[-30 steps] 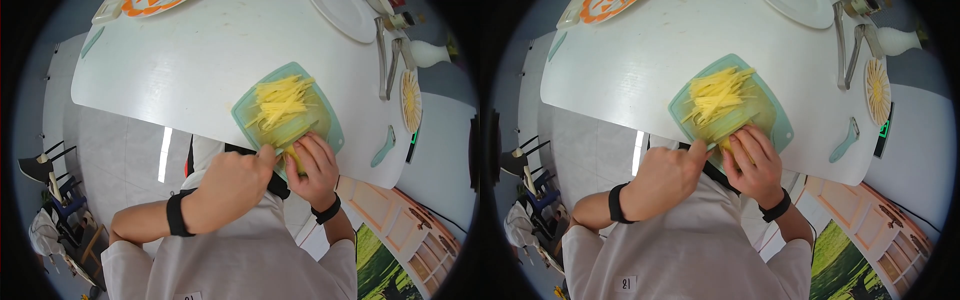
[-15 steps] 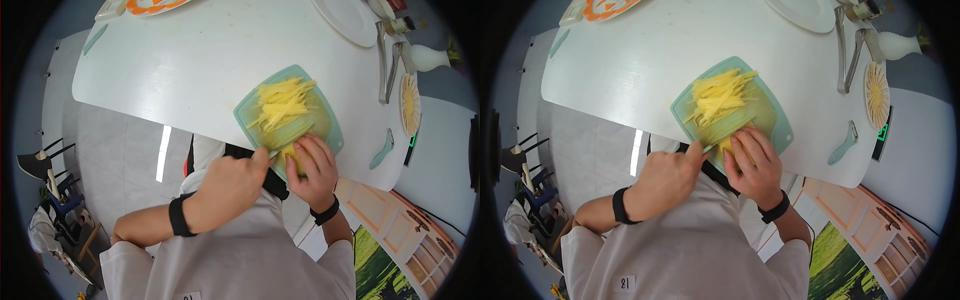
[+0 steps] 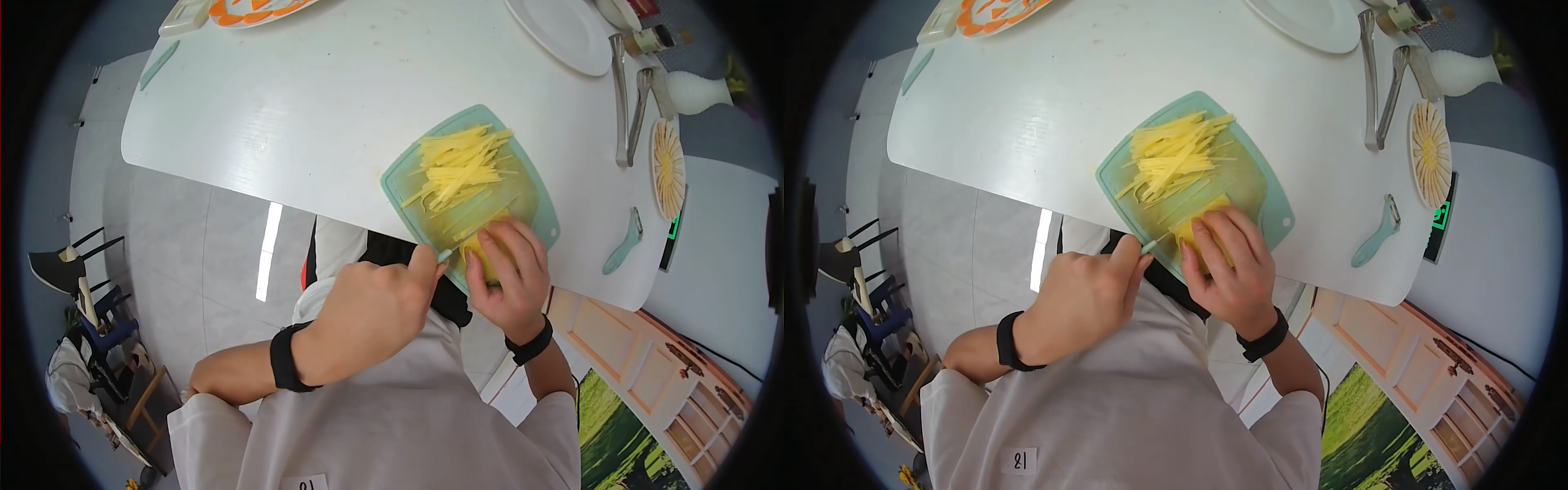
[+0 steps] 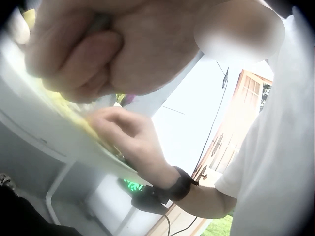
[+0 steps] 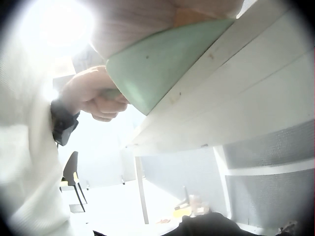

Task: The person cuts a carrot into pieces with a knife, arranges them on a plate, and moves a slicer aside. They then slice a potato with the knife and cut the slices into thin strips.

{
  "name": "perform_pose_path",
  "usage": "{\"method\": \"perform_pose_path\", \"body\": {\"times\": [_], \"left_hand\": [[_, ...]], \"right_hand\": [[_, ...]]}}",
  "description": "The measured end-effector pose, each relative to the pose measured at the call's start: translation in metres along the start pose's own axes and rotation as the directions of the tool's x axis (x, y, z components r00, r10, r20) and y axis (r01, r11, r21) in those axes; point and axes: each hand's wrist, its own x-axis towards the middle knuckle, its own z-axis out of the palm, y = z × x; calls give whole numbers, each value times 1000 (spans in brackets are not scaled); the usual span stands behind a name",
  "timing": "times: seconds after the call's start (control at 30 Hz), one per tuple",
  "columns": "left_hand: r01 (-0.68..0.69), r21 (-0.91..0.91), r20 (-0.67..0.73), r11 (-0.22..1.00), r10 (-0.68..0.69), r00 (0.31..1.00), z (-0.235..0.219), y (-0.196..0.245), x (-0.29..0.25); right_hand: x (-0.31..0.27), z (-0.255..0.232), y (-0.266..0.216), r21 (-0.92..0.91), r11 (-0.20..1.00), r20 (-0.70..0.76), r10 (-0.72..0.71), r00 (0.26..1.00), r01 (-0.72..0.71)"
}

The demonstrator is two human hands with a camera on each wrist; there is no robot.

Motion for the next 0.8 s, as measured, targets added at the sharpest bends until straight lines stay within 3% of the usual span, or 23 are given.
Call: {"method": "perform_pose_path", "body": {"times": [0.13,0.43,0.8], "left_hand": [[-22,129,31,991,18,999,3,0,-2],[-47,205,97,978,28,995,-7,-2,-9],[-55,169,56,984,46,997,7,-2,13]], "right_hand": [[2,-1,0,-17,1000,6,2,1000,-2],[0,-1,2,-3,1000,16,-9,1000,9],[1,-2,1,-4,1000,29,5,1000,-5]]}}
